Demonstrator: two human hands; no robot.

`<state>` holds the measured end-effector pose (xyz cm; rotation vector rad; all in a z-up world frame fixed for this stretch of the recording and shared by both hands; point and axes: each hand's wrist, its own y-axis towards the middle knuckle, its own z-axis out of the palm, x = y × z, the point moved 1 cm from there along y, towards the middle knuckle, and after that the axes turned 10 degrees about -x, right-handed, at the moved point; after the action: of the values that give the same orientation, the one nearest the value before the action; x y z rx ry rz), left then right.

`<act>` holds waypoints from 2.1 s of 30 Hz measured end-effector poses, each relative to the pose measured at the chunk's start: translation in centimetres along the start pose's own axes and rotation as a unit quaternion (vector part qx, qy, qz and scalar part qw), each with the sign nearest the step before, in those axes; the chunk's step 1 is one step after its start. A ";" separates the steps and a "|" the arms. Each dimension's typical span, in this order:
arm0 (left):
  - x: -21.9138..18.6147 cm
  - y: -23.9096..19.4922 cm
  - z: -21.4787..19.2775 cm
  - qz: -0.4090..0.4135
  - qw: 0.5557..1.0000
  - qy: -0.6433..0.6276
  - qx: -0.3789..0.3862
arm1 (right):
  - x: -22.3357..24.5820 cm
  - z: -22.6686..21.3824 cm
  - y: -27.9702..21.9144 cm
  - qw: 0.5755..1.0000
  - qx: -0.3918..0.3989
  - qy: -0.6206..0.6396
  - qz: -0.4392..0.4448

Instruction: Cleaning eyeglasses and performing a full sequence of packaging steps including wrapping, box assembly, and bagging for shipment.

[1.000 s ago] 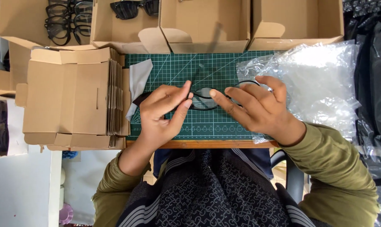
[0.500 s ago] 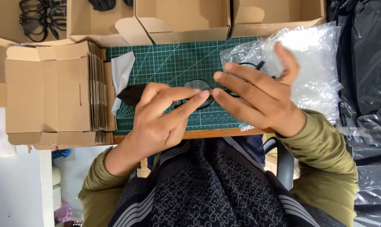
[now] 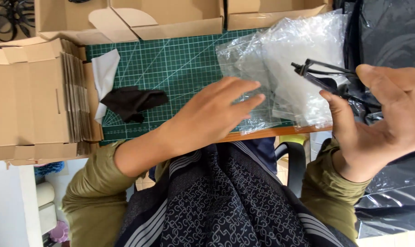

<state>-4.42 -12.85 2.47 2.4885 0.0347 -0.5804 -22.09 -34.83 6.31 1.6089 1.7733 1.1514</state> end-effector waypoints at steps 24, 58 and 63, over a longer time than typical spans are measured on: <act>2.7 7.2 8.8 -0.009 0.980 -0.167 -0.107 | -0.8 1.3 -3.1 0.984 -0.108 -0.034 0.141; 5.2 -5.7 -7.0 -0.333 0.848 -0.358 -0.206 | 0.6 11.3 8.2 0.966 0.114 0.218 -0.072; 5.0 -6.0 -6.3 -0.331 0.844 -0.355 -0.227 | 0.6 11.6 7.7 0.960 0.145 0.231 -0.061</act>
<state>1.76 -4.90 1.85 1.6276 0.6769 -1.5451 -8.59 -31.54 6.64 1.4331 2.4004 1.3371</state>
